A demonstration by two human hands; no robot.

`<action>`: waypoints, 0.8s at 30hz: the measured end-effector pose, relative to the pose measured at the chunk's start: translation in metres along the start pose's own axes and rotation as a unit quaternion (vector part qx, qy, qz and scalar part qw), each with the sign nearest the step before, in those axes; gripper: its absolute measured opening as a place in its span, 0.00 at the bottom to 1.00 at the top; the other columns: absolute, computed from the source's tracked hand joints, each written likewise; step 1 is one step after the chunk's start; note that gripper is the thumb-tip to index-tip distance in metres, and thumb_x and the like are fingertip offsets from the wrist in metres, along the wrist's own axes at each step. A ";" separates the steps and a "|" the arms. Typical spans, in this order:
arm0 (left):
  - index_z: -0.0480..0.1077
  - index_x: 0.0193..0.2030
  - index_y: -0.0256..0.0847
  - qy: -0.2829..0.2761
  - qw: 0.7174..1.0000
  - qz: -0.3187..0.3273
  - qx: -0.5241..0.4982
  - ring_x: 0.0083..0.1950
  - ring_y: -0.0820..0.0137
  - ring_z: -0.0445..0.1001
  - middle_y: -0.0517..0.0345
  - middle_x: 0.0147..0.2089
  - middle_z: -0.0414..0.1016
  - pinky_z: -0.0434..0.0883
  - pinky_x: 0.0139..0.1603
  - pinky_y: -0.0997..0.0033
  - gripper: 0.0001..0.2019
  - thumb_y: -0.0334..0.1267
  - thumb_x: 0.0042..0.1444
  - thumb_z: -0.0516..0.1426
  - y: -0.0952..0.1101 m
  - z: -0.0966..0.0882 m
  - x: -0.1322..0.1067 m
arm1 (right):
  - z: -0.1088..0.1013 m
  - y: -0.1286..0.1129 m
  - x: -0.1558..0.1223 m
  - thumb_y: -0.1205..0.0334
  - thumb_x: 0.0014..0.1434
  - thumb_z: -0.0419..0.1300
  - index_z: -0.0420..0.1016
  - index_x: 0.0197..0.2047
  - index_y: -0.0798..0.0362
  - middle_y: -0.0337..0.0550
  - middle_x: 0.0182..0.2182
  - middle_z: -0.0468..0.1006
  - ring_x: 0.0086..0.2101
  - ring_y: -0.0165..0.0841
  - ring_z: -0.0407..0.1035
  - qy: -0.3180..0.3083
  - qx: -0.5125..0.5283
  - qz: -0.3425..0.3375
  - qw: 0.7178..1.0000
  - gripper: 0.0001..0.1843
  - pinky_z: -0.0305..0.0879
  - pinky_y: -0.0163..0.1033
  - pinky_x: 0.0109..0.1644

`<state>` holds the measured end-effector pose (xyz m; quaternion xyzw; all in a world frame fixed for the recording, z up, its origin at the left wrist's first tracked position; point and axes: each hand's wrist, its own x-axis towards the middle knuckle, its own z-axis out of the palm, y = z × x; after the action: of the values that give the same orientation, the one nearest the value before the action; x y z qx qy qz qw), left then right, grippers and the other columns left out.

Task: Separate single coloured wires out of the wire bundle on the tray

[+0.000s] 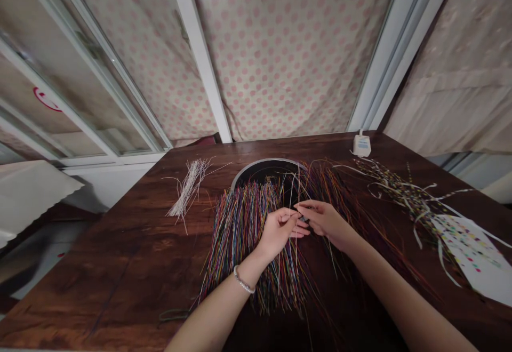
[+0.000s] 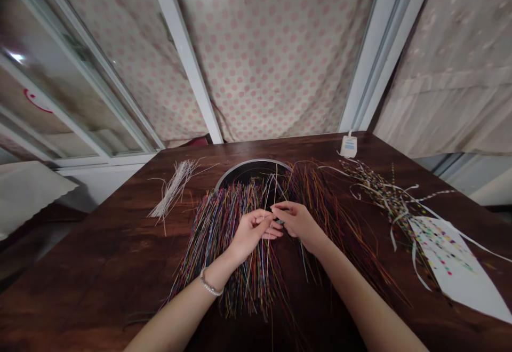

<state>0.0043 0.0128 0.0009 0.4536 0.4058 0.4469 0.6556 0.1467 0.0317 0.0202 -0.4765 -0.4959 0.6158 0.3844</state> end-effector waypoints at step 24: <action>0.70 0.33 0.32 -0.010 0.999 -0.040 -0.006 0.31 0.64 0.77 0.46 0.32 0.77 0.72 0.32 0.68 0.17 0.46 0.44 0.61 0.006 0.001 -0.004 | 0.006 0.003 -0.001 0.50 0.44 0.62 0.74 0.29 0.58 0.28 0.11 0.53 0.13 0.19 0.43 0.091 0.002 -0.040 0.995 0.17 0.37 0.31 0.15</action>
<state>0.0032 0.0101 0.0071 0.4378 0.4140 0.4181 0.6798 0.1408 0.0285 0.0180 -0.5098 -0.4763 0.5550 0.4530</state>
